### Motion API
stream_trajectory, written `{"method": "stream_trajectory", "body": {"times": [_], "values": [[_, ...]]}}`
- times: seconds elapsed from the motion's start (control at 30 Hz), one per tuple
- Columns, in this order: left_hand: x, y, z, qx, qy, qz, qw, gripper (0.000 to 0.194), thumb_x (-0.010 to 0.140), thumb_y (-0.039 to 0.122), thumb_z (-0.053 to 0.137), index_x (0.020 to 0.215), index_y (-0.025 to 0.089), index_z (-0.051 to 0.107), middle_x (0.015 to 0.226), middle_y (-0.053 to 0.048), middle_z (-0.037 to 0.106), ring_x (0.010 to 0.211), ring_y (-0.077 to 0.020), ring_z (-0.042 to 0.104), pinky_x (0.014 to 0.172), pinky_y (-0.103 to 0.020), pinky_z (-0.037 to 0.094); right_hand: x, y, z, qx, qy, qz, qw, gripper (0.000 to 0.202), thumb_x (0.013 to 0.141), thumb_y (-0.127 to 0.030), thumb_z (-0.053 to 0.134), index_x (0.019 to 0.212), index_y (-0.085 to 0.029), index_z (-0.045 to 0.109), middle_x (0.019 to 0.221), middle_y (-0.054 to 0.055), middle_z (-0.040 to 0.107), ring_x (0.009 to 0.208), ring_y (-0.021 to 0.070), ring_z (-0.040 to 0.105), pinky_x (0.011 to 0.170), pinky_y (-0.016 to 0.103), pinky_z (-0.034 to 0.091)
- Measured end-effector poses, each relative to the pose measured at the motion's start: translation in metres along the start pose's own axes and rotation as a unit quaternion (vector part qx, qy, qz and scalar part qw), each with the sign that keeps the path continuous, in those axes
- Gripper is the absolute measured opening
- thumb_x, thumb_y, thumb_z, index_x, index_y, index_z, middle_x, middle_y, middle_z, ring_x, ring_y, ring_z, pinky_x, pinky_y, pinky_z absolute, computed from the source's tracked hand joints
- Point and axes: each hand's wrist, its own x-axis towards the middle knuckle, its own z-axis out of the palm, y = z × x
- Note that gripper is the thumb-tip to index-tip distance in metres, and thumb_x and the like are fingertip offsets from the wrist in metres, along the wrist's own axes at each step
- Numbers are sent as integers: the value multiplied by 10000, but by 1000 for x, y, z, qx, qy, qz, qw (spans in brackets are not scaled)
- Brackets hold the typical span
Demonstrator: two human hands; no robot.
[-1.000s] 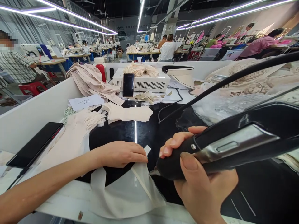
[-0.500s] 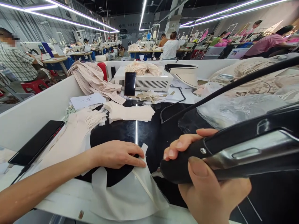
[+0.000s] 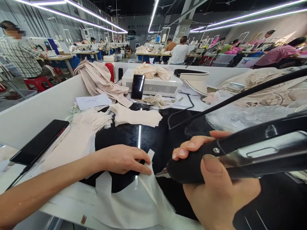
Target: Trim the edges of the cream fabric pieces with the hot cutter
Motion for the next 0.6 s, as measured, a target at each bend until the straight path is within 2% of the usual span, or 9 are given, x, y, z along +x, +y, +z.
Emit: {"method": "stream_trajectory", "body": {"times": [0.2, 0.37, 0.6], "values": [[3, 5, 1, -6, 7, -6, 1000, 470, 1012, -16, 521, 1322, 250, 753, 1411, -101, 713, 1288, -229, 693, 1069, -279, 567, -1, 0, -1, -14, -17, 3, 1000, 343, 871, -379, 933, 1119, -288, 713, 808, -36, 717, 615, 157, 689, 601, 311, 624], [2, 6, 2, 2, -12, -14, 1000, 495, 1014, -14, 505, 1360, 247, 745, 1435, -103, 696, 1341, -234, 665, 1091, -277, 551, 5, 0, 3, -10, -12, -5, 1000, 377, 834, -387, 949, 1093, -287, 695, 799, -52, 697, 602, 157, 675, 578, 311, 609], [1, 0, 5, 15, 19, 0, 1000, 494, 1007, -25, 504, 1340, 241, 754, 1396, -110, 703, 1317, -227, 670, 1047, -259, 568, 9, 11, 8, -32, -14, -16, 999, 363, 858, -375, 923, 1105, -278, 675, 794, -38, 708, 587, 175, 673, 588, 344, 599]]}}
